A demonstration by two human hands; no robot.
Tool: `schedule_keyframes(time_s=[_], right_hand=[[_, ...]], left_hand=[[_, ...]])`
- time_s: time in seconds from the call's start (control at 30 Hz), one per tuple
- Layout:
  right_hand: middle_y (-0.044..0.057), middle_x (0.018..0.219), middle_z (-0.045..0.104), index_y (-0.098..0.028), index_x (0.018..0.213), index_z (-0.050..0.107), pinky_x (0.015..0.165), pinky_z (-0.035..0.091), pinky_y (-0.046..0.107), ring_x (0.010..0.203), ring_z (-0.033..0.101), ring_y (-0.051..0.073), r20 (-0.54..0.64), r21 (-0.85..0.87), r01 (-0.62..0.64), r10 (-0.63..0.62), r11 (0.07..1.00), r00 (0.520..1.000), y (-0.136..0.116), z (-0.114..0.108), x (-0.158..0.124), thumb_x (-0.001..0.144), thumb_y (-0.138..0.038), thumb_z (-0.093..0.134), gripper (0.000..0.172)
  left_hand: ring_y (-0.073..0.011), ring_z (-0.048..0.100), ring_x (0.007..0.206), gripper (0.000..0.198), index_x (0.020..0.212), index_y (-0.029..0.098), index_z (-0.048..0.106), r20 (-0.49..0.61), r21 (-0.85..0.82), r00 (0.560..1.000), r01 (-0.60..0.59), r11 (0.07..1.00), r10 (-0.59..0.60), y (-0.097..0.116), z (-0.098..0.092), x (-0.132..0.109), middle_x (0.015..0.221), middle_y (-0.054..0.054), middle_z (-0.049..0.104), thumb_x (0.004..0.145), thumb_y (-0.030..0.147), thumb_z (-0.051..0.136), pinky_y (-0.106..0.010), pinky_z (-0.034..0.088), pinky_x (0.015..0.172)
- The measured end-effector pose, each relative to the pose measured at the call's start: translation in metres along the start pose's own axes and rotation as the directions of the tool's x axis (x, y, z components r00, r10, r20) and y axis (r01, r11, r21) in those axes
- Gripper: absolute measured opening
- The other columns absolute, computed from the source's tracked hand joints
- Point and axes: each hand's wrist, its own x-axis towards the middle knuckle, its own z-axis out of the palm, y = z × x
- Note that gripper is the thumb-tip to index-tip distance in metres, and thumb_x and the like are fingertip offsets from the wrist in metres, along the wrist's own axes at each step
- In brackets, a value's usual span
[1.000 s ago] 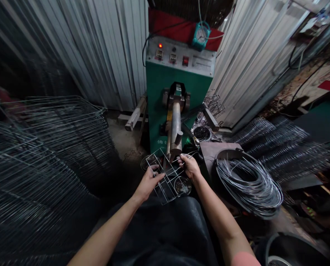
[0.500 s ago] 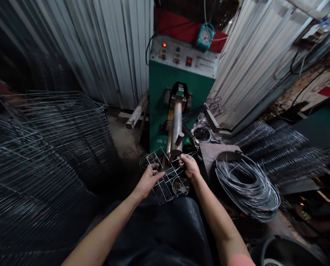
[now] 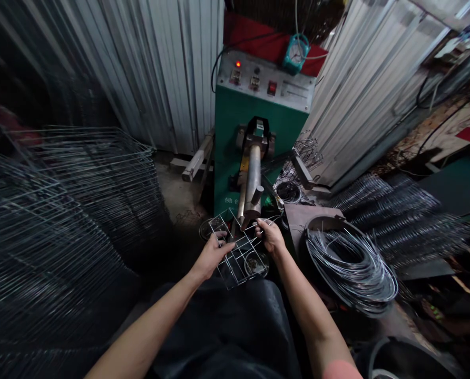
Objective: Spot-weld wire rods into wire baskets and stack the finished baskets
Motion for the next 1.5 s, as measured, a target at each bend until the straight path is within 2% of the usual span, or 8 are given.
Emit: schedule_keyframes(time_s=[0.2, 0.57, 0.93, 1.1, 1.27, 1.4, 1.5], right_hand=[[-0.001, 0.055, 0.058, -0.013, 0.063, 0.057, 0.036, 0.037, 0.01, 0.044, 0.046, 0.004, 0.004, 0.0, 0.003, -0.003, 1.0, 1.0, -0.001, 0.003, 0.0, 0.059, -0.021, 0.076, 0.021], [-0.001, 0.055, 0.057, -0.015, 0.062, 0.053, 0.036, 0.037, 0.012, 0.044, 0.047, 0.005, -0.004, -0.042, -0.006, 0.006, 0.999, 1.0, 0.002, 0.0, 0.005, 0.061, -0.02, 0.073, 0.02], [-0.002, 0.055, 0.058, -0.015, 0.067, 0.055, 0.037, 0.038, 0.013, 0.044, 0.048, 0.006, -0.003, -0.097, -0.001, 0.0, 0.995, 1.0, 0.004, -0.003, 0.006, 0.058, -0.029, 0.075, 0.026], [-0.007, 0.048, 0.05, -0.016, 0.064, 0.049, 0.03, 0.025, 0.011, 0.036, 0.04, 0.003, 0.002, -0.126, 0.03, -0.03, 0.992, 1.0, 0.002, 0.0, -0.002, 0.055, -0.039, 0.075, 0.036], [-0.008, 0.049, 0.048, -0.015, 0.066, 0.05, 0.03, 0.024, 0.011, 0.036, 0.039, 0.002, 0.057, -0.107, 0.075, -0.069, 0.991, 0.996, 0.006, 0.004, -0.003, 0.054, -0.044, 0.075, 0.041], [-0.01, 0.047, 0.043, -0.016, 0.068, 0.05, 0.029, 0.02, 0.01, 0.034, 0.033, 0.0, 0.045, -0.046, 0.03, -0.028, 0.998, 0.999, 0.001, 0.002, 0.001, 0.054, -0.043, 0.076, 0.041], [-0.01, 0.047, 0.044, -0.016, 0.07, 0.051, 0.029, 0.021, 0.01, 0.034, 0.033, 0.001, 0.059, -0.037, 0.009, -0.007, 0.999, 0.998, -0.004, 0.005, 0.001, 0.055, -0.04, 0.076, 0.038]], left_hand=[[-0.0097, 0.048, 0.057, 0.053, 0.099, 0.015, 0.047, -0.02, -0.006, 1.0, -0.001, 1.0, 0.0, 0.0, 0.0, 0.001, 0.063, 0.006, 0.049, 0.056, 0.033, 0.071, -0.023, 0.035, 0.055], [-0.008, 0.043, 0.053, 0.05, 0.099, 0.016, 0.049, -0.042, 0.016, 0.999, 0.015, 1.0, -0.015, 0.005, 0.001, -0.001, 0.062, 0.007, 0.046, 0.056, 0.033, 0.07, -0.023, 0.033, 0.053], [-0.0072, 0.042, 0.05, 0.048, 0.098, 0.018, 0.046, -0.018, -0.049, 1.0, 0.013, 0.999, -0.014, 0.004, 0.002, -0.004, 0.056, 0.01, 0.044, 0.058, 0.034, 0.069, -0.021, 0.033, 0.052], [-0.0074, 0.046, 0.054, 0.045, 0.091, 0.019, 0.045, -0.031, -0.107, 0.999, -0.048, 0.993, 0.045, 0.0, -0.001, -0.007, 0.06, 0.009, 0.046, 0.056, 0.033, 0.071, -0.022, 0.036, 0.056], [-0.0066, 0.044, 0.05, 0.043, 0.086, 0.018, 0.045, -0.08, -0.101, 0.994, -0.079, 0.992, 0.071, -0.003, -0.006, -0.008, 0.058, 0.009, 0.046, 0.056, 0.035, 0.07, -0.022, 0.034, 0.054], [-0.0062, 0.042, 0.049, 0.038, 0.084, 0.018, 0.045, -0.123, -0.04, 0.984, -0.134, 0.99, 0.129, 0.0, -0.009, -0.004, 0.056, 0.01, 0.044, 0.059, 0.033, 0.069, -0.021, 0.033, 0.054], [-0.0062, 0.041, 0.05, 0.036, 0.084, 0.019, 0.045, -0.125, -0.009, 0.979, -0.162, 0.987, 0.159, 0.001, -0.009, -0.002, 0.055, 0.01, 0.043, 0.061, 0.032, 0.069, -0.021, 0.032, 0.054]])
